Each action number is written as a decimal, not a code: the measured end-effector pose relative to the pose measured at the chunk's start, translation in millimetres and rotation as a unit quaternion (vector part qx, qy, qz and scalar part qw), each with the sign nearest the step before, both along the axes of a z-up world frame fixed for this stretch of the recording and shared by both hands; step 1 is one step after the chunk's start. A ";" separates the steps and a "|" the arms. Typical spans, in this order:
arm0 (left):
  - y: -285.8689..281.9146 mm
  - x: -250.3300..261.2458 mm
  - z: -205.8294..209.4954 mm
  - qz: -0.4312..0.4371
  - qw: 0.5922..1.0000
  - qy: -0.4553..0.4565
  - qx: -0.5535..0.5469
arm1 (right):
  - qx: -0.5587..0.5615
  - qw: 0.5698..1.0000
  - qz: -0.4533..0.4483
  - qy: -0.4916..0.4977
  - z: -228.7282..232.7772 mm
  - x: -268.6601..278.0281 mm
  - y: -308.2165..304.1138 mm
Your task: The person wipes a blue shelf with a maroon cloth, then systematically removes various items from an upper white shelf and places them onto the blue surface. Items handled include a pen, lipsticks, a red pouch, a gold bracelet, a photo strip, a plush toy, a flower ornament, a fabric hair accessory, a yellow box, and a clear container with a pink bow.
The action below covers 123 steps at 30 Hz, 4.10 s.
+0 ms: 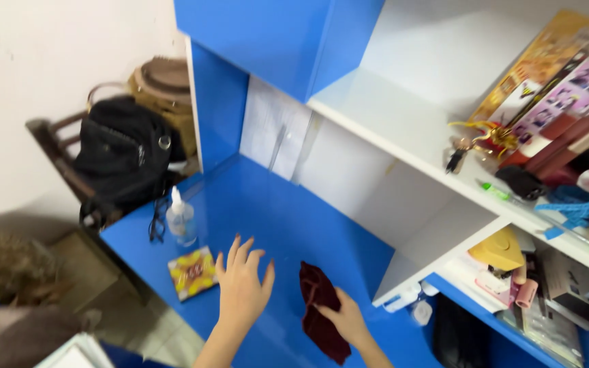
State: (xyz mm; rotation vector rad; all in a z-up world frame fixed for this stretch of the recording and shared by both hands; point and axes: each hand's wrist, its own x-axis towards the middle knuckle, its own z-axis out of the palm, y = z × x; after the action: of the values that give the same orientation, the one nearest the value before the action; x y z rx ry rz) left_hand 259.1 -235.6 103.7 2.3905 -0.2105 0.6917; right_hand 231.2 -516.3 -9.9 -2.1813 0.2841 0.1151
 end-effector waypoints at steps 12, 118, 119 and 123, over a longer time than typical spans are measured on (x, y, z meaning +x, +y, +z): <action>-15.5 100.1 183.7 -0.123 0.941 -0.294 -0.115 | 0.077 0.925 -0.052 -0.368 293.8 9.8 39.7; -66.7 287.3 278.1 -0.024 0.947 -0.317 -0.050 | -0.324 0.919 0.081 -0.209 420.0 248.4 29.5; -66.5 287.2 278.0 -0.024 0.944 -0.325 -0.051 | -0.340 0.911 0.090 -0.216 418.0 245.3 30.4; -64.3 283.3 278.4 -0.018 0.949 -0.313 -0.029 | -0.370 0.892 0.104 -0.237 414.1 220.9 31.2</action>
State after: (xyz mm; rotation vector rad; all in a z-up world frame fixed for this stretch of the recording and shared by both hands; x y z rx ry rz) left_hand 542.4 -299.9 382.1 2.0336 -0.4855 1.4033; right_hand 452.1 -485.2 404.3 -2.8943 -0.2340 -0.4824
